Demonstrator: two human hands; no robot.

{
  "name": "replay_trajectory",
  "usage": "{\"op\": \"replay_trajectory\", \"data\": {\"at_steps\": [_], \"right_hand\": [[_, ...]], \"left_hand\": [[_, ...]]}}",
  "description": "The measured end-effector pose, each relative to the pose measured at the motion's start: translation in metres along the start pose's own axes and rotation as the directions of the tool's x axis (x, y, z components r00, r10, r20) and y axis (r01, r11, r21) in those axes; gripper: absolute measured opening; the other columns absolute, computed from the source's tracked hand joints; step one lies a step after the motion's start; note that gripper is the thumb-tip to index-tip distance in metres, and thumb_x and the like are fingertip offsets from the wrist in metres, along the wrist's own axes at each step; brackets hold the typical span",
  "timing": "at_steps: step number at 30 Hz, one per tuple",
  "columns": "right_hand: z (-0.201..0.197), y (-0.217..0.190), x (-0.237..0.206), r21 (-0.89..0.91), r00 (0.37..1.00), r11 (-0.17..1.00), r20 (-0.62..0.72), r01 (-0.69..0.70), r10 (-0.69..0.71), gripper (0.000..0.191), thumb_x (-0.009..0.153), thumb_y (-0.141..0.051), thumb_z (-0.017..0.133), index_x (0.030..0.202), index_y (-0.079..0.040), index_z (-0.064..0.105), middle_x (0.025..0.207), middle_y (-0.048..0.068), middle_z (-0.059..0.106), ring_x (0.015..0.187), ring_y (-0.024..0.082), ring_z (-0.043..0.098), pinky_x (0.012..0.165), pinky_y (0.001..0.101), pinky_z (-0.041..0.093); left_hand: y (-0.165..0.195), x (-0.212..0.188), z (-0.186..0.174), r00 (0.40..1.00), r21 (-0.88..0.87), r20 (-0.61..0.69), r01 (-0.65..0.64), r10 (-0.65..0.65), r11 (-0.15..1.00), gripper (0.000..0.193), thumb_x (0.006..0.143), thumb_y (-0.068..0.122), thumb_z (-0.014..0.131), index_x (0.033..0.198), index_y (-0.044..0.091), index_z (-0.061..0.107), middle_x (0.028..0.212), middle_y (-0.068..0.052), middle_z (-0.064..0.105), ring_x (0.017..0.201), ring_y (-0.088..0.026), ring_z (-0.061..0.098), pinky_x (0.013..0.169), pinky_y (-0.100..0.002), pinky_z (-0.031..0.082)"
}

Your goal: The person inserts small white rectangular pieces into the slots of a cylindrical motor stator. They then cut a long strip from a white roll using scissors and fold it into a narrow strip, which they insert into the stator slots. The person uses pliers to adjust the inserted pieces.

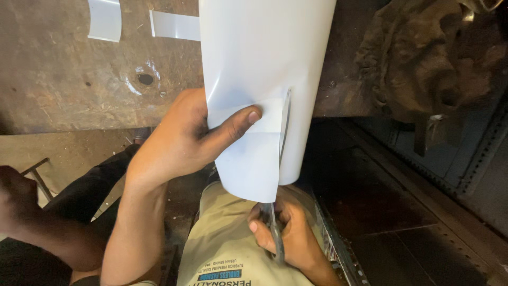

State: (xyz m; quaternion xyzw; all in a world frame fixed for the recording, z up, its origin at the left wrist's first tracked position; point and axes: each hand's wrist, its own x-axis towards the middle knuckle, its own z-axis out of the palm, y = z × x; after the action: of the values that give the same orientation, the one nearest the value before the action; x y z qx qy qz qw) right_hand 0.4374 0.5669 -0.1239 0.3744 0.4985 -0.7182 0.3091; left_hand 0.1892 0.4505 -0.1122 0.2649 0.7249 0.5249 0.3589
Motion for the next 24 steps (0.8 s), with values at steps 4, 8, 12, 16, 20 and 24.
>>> {"op": "replay_trajectory", "data": {"at_steps": [4, 8, 12, 16, 20, 24], "right_hand": [[-0.002, -0.001, 0.0, 0.022, 0.975, 0.976, 0.035, 0.218, -0.219, 0.032, 0.084, -0.016, 0.078, 0.106, 0.004, 0.065, 0.088, 0.01, 0.069, 0.073, 0.013, 0.064, 0.065, 0.0281, 0.054], [-0.006, -0.004, 0.001, 0.035, 0.935, 0.936, 0.036, 0.352, -0.353, 0.038, 0.086, -0.018, 0.074, 0.113, 0.006, 0.062, 0.097, 0.009, 0.071, 0.088, 0.013, 0.067, 0.077, 0.0278, 0.055], [-0.004, -0.008, 0.003, 0.042, 0.999, 0.998, 0.012, -0.043, 0.043, 0.046, 0.078, -0.023, 0.082, 0.11, 0.008, 0.067, 0.086, 0.013, 0.07, 0.069, 0.018, 0.065, 0.061, 0.0338, 0.055], [-0.008, -0.014, -0.016, 0.317, 0.967, 0.948, 0.244, -0.01, -0.072, 0.056, 0.082, -0.027, 0.086, 0.117, 0.009, 0.063, 0.088, 0.01, 0.068, 0.082, 0.018, 0.066, 0.077, 0.0348, 0.057], [-0.014, -0.026, -0.033, 0.447, 0.938, 0.891, 0.337, -0.085, -0.08, 0.068, 0.082, -0.036, 0.088, 0.123, 0.012, 0.062, 0.086, 0.009, 0.065, 0.086, 0.019, 0.065, 0.085, 0.0352, 0.056], [-0.016, -0.044, -0.027, 0.359, 0.936, 0.929, 0.348, -0.086, -0.048, 0.07, 0.082, -0.033, 0.085, 0.127, 0.014, 0.059, 0.094, 0.013, 0.066, 0.089, 0.019, 0.065, 0.086, 0.036, 0.057]], "left_hand": [[0.0, -0.005, 0.002, 1.0, -0.033, 0.003, 0.001, 0.0, 0.999, 0.018, 0.105, 0.021, 0.065, 0.107, 0.004, 0.068, 0.081, -0.003, 0.072, 0.07, -0.011, 0.069, 0.062, -0.028, 0.056], [-0.002, -0.013, 0.01, 0.997, -0.119, 0.018, 0.08, -0.079, 0.99, 0.019, 0.103, 0.022, 0.066, 0.104, 0.003, 0.069, 0.08, -0.004, 0.073, 0.069, -0.012, 0.07, 0.06, -0.028, 0.057], [-0.006, -0.018, 0.012, 0.997, -0.116, -0.008, 0.077, -0.078, 0.99, 0.022, 0.104, 0.022, 0.065, 0.109, 0.001, 0.069, 0.082, -0.006, 0.073, 0.071, -0.013, 0.069, 0.062, -0.029, 0.057], [-0.007, -0.019, 0.014, 0.99, -0.128, -0.001, 0.14, -0.141, 0.982, 0.025, 0.102, 0.024, 0.063, 0.113, 0.002, 0.068, 0.085, -0.005, 0.075, 0.074, -0.013, 0.073, 0.064, -0.029, 0.061], [-0.006, -0.027, 0.016, 0.984, -0.198, -0.029, 0.167, -0.176, 0.966, 0.029, 0.103, 0.025, 0.062, 0.119, 0.001, 0.068, 0.093, -0.008, 0.076, 0.083, -0.016, 0.073, 0.072, -0.031, 0.062], [-0.009, -0.043, 0.022, 0.956, -0.215, 0.021, 0.292, -0.294, 0.932, 0.031, 0.1, 0.027, 0.064, 0.117, 0.003, 0.071, 0.093, -0.009, 0.078, 0.083, -0.016, 0.074, 0.073, -0.032, 0.062]]}}
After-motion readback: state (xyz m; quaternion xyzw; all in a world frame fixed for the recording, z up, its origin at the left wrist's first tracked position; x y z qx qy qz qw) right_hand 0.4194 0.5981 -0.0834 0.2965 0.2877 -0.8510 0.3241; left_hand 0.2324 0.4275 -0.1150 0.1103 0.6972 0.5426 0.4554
